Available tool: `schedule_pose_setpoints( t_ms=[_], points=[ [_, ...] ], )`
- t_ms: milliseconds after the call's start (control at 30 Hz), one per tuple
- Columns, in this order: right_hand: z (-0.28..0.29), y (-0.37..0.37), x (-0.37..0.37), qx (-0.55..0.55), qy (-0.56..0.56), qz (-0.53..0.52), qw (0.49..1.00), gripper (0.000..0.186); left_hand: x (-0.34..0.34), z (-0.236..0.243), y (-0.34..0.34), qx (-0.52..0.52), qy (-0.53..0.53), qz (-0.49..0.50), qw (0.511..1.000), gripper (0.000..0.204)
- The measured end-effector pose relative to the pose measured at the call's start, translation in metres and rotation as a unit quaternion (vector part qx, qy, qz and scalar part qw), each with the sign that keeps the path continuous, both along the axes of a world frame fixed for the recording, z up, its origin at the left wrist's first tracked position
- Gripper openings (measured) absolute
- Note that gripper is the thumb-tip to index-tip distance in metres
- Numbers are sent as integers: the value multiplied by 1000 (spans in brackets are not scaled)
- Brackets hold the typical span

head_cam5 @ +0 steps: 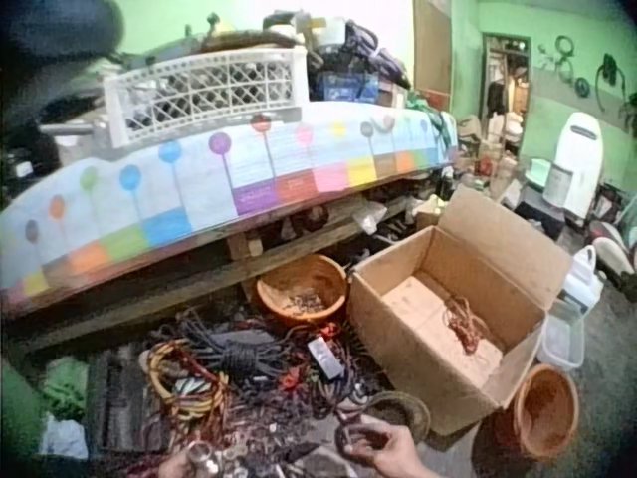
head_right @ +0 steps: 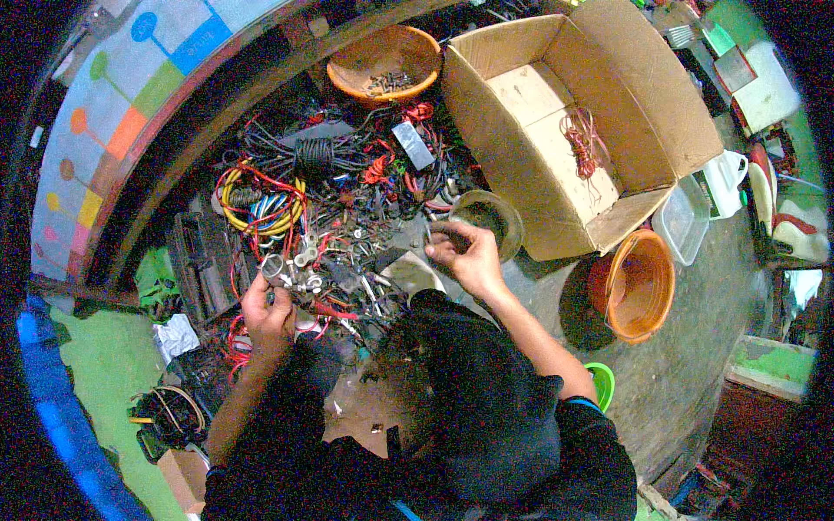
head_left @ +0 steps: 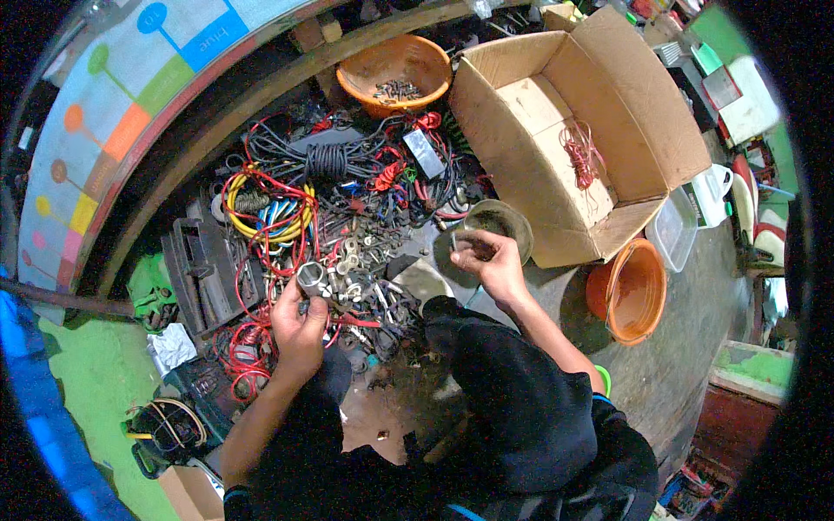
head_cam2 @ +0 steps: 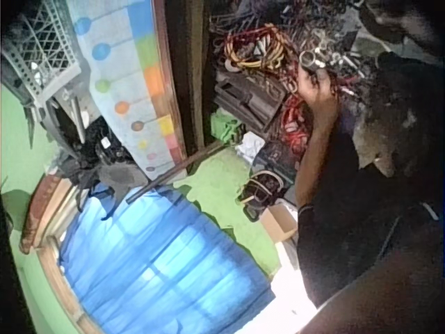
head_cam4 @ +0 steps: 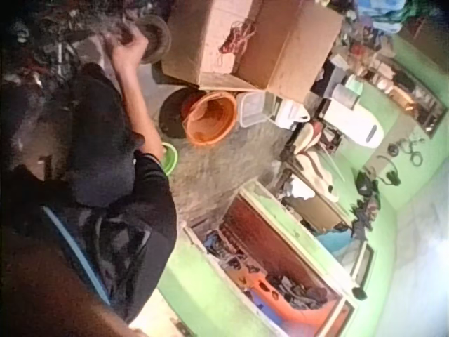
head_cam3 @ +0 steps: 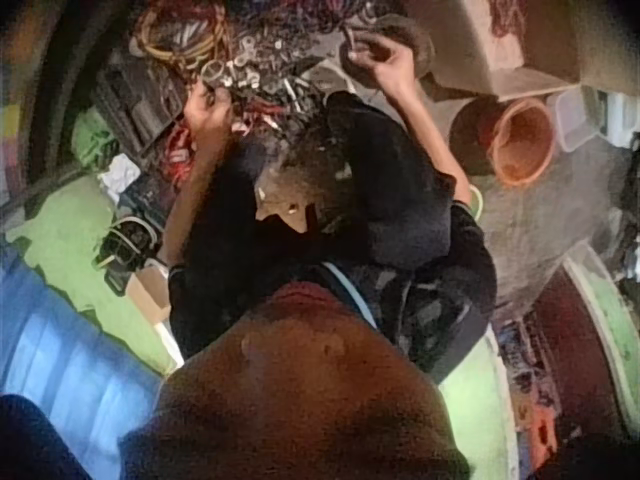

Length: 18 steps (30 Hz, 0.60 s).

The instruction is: The person sits on the floor and works on a small electrical component with attached wires. They repeatedly pick up small metal pieces from a bowl, attach them to the component, and place the component back down, continuing this cycle throughout the clip.

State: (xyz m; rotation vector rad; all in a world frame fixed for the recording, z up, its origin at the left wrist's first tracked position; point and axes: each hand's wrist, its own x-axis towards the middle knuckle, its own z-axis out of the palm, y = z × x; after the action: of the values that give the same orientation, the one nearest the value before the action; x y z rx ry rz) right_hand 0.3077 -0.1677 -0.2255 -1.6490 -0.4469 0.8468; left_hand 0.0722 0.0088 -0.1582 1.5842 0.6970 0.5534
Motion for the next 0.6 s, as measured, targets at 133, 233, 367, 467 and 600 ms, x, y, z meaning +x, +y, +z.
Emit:
schedule_pose_setpoints(
  t_ms=[133, 233, 367, 467, 600],
  points=[
    [-13, 8, 27, -67, -223, 34, 972, 26, 4, -6, -1, -67, -48, -8, 997, 34],
    [8, 73, 73, 8, -243, -20, 970, 29, 6, -5, -2, -45, -23, -18, 999, 36],
    [39, 140, 111, 21, -257, -61, 964, 39, 4, -5, 0, -31, -7, -24, 999, 38],
    [24, 127, 85, 63, -258, -14, 964, 36, 9, -5, 2, -36, -41, 7, 998, 27],
    [61, 84, 22, 106, -136, 156, 973, 25, 3, -10, 2, -238, -63, -4, 969, 31]
  ],
)
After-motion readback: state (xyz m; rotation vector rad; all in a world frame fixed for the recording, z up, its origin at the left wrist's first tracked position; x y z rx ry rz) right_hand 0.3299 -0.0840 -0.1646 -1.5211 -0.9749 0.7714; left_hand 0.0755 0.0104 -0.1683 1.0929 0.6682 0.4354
